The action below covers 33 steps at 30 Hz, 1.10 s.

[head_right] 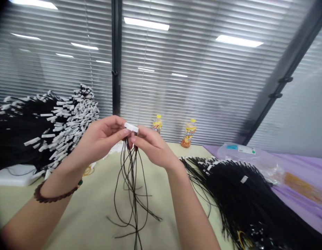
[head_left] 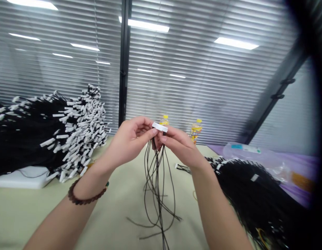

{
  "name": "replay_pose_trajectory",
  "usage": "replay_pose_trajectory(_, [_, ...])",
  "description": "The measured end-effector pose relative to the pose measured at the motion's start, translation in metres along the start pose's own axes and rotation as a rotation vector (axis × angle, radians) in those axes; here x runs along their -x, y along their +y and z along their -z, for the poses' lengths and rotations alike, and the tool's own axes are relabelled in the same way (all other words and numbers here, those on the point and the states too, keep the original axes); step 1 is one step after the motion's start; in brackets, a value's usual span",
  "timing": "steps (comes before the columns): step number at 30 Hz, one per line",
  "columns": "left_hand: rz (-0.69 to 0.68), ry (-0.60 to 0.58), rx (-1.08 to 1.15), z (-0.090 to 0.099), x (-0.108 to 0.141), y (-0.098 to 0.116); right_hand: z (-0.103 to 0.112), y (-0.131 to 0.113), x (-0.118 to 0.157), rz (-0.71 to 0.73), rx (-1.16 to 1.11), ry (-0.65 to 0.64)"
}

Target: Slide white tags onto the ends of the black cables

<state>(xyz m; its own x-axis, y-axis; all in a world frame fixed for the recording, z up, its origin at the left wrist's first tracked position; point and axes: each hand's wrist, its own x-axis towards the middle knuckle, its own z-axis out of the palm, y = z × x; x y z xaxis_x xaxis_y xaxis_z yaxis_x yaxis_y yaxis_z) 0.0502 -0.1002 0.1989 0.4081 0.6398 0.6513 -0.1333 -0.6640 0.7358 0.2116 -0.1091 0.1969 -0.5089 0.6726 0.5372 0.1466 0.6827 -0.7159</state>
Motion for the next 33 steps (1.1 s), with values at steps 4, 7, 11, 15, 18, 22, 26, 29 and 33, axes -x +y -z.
replay_pose_trajectory(4, [-0.018, 0.201, 0.093, 0.009, -0.002, 0.002, 0.003, 0.001, 0.000, 0.000, -0.021, 0.039])
replay_pose_trajectory(7, [-0.002, 0.346, 0.222, 0.025, -0.003, 0.005, 0.006, -0.003, 0.003, -0.031, -0.112, 0.001])
replay_pose_trajectory(11, [0.166, 0.256, 0.371, 0.042, -0.001, 0.009, 0.007, -0.011, 0.008, -0.140, -0.090, -0.243])
replay_pose_trajectory(15, [0.242, 0.174, 0.386, 0.042, -0.001, 0.008, 0.003, -0.011, 0.010, -0.274, -0.001, -0.575])
replay_pose_trajectory(18, [0.246, 0.115, 0.387, 0.038, -0.003, 0.002, 0.000, -0.001, 0.008, -0.391, 0.182, -0.739])
replay_pose_trajectory(22, [0.257, 0.058, 0.443, 0.032, -0.005, -0.004, -0.006, 0.014, 0.003, -0.464, 0.238, -0.744])
replay_pose_trajectory(26, [0.197, 0.102, 0.516, 0.022, -0.007, -0.003, -0.016, 0.018, -0.002, -0.419, 0.119, -0.658])
replay_pose_trajectory(29, [0.181, 0.128, 0.559, 0.016, -0.008, -0.002, -0.021, 0.012, -0.005, -0.299, 0.132, -0.615])
replay_pose_trajectory(33, [0.176, 0.083, 0.596, 0.015, -0.008, -0.002, -0.020, 0.004, -0.004, -0.199, -0.018, -0.410])
